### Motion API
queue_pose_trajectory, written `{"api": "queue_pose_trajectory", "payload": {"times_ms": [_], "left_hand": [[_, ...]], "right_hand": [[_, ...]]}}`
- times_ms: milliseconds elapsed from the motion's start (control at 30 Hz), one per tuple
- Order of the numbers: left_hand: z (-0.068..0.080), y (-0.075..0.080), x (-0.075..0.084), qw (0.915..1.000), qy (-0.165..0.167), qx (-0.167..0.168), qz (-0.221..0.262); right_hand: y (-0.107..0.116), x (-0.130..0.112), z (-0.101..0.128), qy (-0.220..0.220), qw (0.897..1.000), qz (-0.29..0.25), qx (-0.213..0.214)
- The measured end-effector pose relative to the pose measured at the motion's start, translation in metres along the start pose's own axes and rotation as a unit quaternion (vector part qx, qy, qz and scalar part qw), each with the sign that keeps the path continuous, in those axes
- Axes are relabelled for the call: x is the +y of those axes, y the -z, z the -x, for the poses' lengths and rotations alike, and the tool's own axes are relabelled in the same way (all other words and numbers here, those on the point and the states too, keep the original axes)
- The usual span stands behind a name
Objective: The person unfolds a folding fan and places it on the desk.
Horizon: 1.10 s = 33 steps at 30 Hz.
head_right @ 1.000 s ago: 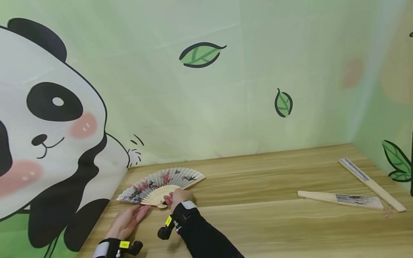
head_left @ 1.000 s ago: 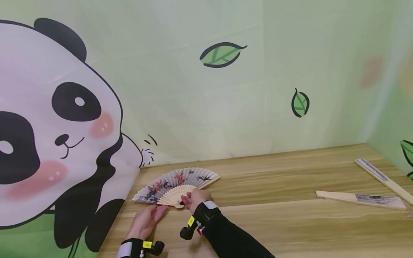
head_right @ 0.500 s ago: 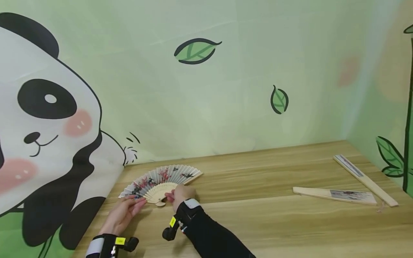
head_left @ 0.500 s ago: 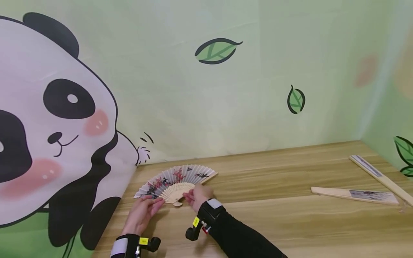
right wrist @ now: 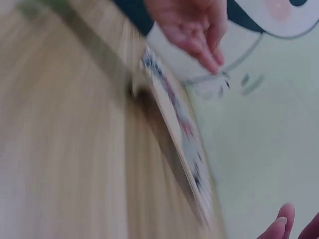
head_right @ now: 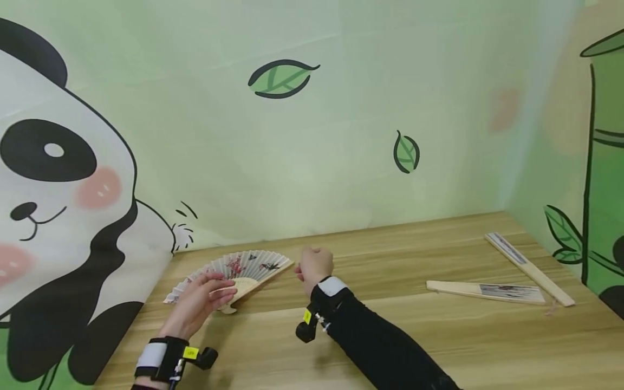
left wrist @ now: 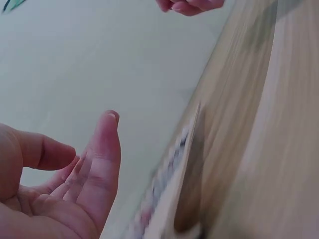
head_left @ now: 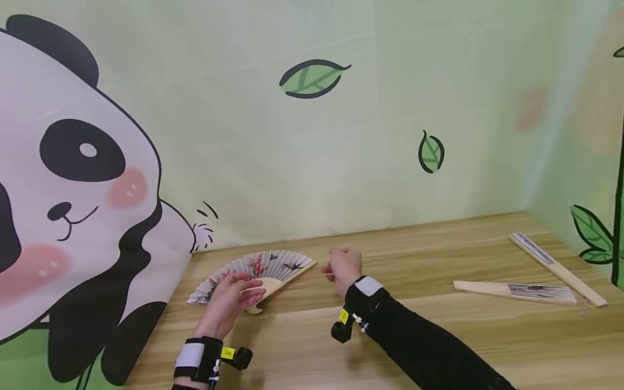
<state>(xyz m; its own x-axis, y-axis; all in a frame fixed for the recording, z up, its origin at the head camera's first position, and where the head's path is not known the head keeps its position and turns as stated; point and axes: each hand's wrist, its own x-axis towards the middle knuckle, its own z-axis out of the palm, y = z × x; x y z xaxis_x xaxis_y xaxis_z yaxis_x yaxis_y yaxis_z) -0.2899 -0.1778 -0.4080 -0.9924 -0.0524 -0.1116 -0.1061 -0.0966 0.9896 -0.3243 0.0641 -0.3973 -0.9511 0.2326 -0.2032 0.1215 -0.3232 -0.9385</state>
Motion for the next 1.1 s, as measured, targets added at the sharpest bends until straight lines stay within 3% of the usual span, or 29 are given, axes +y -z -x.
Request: {"api": "queue_pose_trajectory", "payload": {"times_ms": [333,567,733,967,1033,1067,1100], "left_hand": [[-0.014,-0.092,0.01,0.9917,-0.019,-0.118,-0.047],[-0.021,-0.155,0.007,0.9792,-0.012,-0.182,-0.089],[-0.025,-0.198,0.004,0.969,-0.009,-0.222,-0.108],[-0.025,-0.243,0.0,0.9574,0.0,-0.259,-0.128],[-0.024,-0.256,-0.002,0.9556,-0.002,-0.259,-0.141],[-0.024,-0.263,-0.004,0.9548,-0.004,-0.257,-0.149],[-0.024,-0.27,-0.006,0.9527,-0.008,-0.258,-0.16]], "right_hand": [[0.09,-0.043,-0.016,0.031,0.996,0.086,0.003],[0.144,-0.06,-0.022,0.062,0.977,0.204,-0.002],[0.178,-0.078,-0.023,0.083,0.957,0.277,-0.019],[0.214,-0.099,-0.022,0.065,0.928,0.358,-0.083],[0.222,-0.104,-0.022,0.068,0.913,0.389,-0.096],[0.227,-0.106,-0.023,0.076,0.901,0.415,-0.104],[0.231,-0.109,-0.023,0.089,0.881,0.451,-0.113]]}}
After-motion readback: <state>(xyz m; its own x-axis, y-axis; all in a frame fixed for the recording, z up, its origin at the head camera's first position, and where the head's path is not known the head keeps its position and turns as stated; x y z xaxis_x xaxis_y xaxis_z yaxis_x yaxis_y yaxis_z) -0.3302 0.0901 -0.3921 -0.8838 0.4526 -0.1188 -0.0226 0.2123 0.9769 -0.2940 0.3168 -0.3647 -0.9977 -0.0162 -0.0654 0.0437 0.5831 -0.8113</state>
